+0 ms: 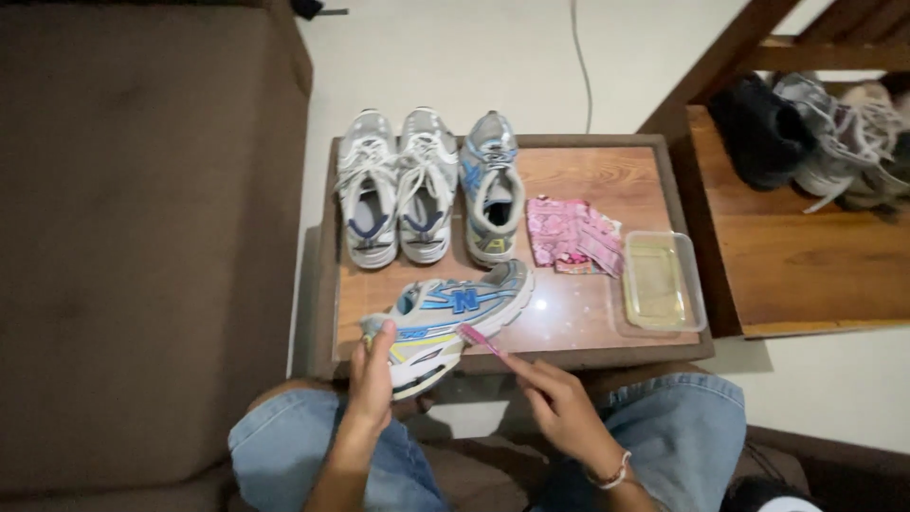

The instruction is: Cleaning the exterior of a sneaker using a toothbrush and cleaning solution while sitting on a couch.

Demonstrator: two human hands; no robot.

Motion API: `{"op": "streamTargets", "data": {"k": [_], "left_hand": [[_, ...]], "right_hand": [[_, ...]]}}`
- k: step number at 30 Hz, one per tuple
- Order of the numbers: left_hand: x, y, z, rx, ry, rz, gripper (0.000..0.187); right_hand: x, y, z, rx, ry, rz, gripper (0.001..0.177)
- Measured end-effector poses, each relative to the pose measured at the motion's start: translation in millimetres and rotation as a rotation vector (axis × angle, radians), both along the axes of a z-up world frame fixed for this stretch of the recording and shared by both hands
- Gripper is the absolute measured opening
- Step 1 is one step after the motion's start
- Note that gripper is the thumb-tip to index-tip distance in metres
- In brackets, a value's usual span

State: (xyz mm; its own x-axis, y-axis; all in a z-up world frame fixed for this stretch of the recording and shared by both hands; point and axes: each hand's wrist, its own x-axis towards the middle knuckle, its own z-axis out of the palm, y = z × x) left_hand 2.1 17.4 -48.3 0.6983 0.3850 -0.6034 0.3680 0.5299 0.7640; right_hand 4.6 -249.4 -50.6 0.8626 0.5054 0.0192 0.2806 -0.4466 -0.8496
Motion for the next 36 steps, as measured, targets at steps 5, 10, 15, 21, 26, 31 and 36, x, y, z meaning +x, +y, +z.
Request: {"op": "streamTargets", "data": {"k": [5, 10, 15, 21, 26, 31, 36], "left_hand": [[1, -1, 22, -0.038, 0.12, -0.047, 0.052], [2, 3, 24, -0.023, 0.06, -0.076, 0.051], [1, 3, 20, -0.007, 0.124, -0.069, 0.049], [7, 1, 45, -0.122, 0.267, -0.064, 0.05], [-3, 15, -41, -0.032, 0.074, 0.027, 0.039], [1, 15, -42, 0.034, 0.079, 0.075, 0.033], [18, -17, 93, -0.272, 0.373, 0.0, 0.059]], "right_hand": [[13, -22, -30, -0.139, -0.167, -0.287, 0.062], [9, -17, -19, -0.009, -0.067, -0.083, 0.066], [15, -25, -26, -0.149, -0.125, -0.368, 0.055], [4, -11, -13, 0.005, -0.101, -0.11, 0.064], [8, -26, -35, -0.154, -0.219, -0.281, 0.055], [4, -11, -8, -0.001, -0.125, 0.087, 0.053], [14, -20, -31, -0.208, -0.174, -0.366, 0.072]]}}
